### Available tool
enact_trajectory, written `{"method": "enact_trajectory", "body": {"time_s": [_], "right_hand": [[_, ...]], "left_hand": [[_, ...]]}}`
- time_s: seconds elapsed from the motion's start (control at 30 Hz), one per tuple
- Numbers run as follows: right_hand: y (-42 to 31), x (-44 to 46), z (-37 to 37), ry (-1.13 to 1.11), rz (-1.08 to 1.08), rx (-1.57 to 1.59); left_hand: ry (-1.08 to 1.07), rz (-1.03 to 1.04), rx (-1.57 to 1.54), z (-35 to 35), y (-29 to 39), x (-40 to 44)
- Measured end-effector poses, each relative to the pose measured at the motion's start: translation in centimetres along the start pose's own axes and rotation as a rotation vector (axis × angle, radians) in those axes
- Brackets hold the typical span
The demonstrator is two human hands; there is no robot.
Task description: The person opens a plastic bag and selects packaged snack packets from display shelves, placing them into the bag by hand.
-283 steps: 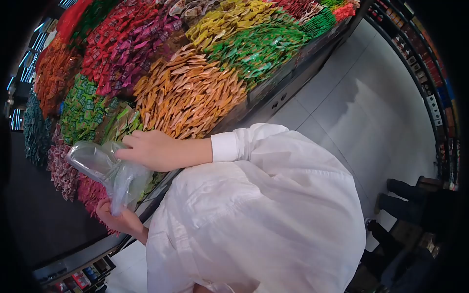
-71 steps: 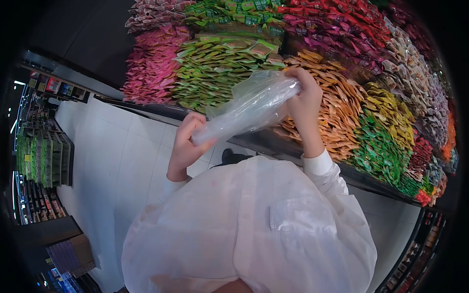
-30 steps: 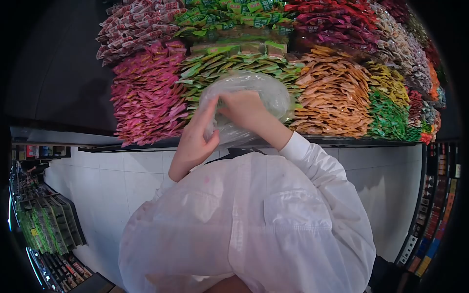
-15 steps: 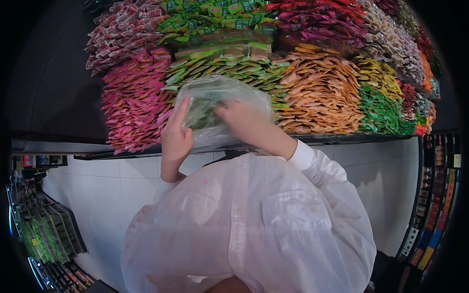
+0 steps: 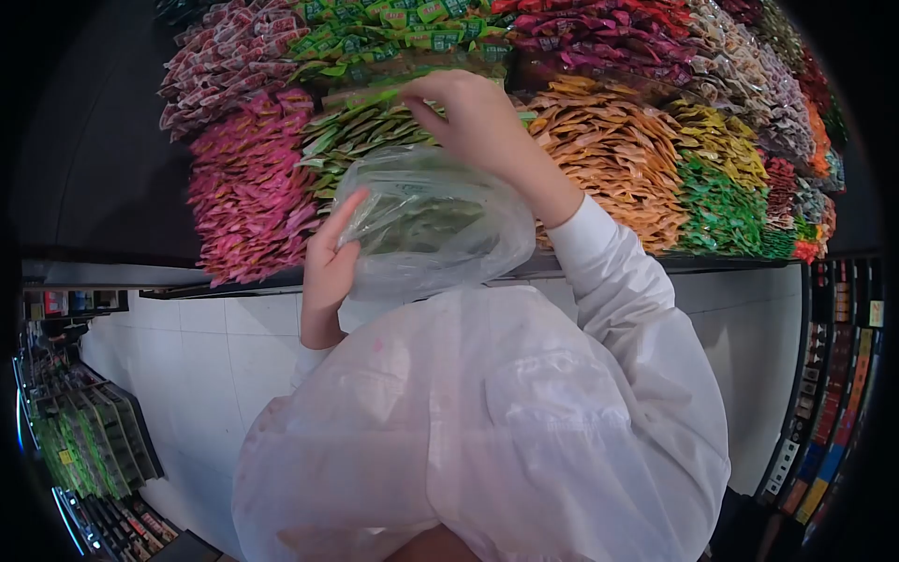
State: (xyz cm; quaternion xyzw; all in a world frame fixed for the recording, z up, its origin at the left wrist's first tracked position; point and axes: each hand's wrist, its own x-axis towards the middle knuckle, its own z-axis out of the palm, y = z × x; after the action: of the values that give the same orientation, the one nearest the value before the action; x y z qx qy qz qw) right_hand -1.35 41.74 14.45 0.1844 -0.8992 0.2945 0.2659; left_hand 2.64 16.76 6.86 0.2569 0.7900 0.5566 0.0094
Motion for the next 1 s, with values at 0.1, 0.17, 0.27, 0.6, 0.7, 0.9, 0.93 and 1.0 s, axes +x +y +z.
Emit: {"method": "enact_trajectory", "body": {"time_s": [0.1, 0.17, 0.27, 0.6, 0.7, 0.9, 0.93, 1.0], "right_hand": [[4.7, 1.2, 3.0, -0.158, -0.045, -0.119], [6.2, 1.3, 5.2, -0.166, -0.079, -0.201], [7.2, 1.3, 7.0, -0.247, -0.084, -0.34], [6.9, 2.8, 5.7, -0.404, 0.08, -0.101], [7.0, 2.6, 5.7, -0.397, 0.11, -0.07], [6.4, 2.0, 4.2, -0.174, 0.27, 0.133], [6.5, 2.2, 4.0, -0.054, 0.245, 0.194], [5.6, 2.0, 2.2, 0.07, 0.361, 0.317]], "left_hand": [[-0.013, -0.029, -0.146, 0.1, 0.0, -0.2], [-0.028, -0.048, -0.101, -0.1, -0.4, -0.5], [-0.062, -0.157, -0.118, -0.7, 0.3, -0.9], [-0.056, -0.152, -0.141, -0.9, -1.0, -1.7], [-0.089, -0.109, -0.128, -0.7, -1.0, -1.5], [-0.062, -0.156, -0.21, -0.4, -0.9, -1.0], [-0.063, -0.14, -0.211, -0.3, -1.0, -0.9], [-0.065, -0.128, -0.217, 0.0, -1.2, -0.7]]}}
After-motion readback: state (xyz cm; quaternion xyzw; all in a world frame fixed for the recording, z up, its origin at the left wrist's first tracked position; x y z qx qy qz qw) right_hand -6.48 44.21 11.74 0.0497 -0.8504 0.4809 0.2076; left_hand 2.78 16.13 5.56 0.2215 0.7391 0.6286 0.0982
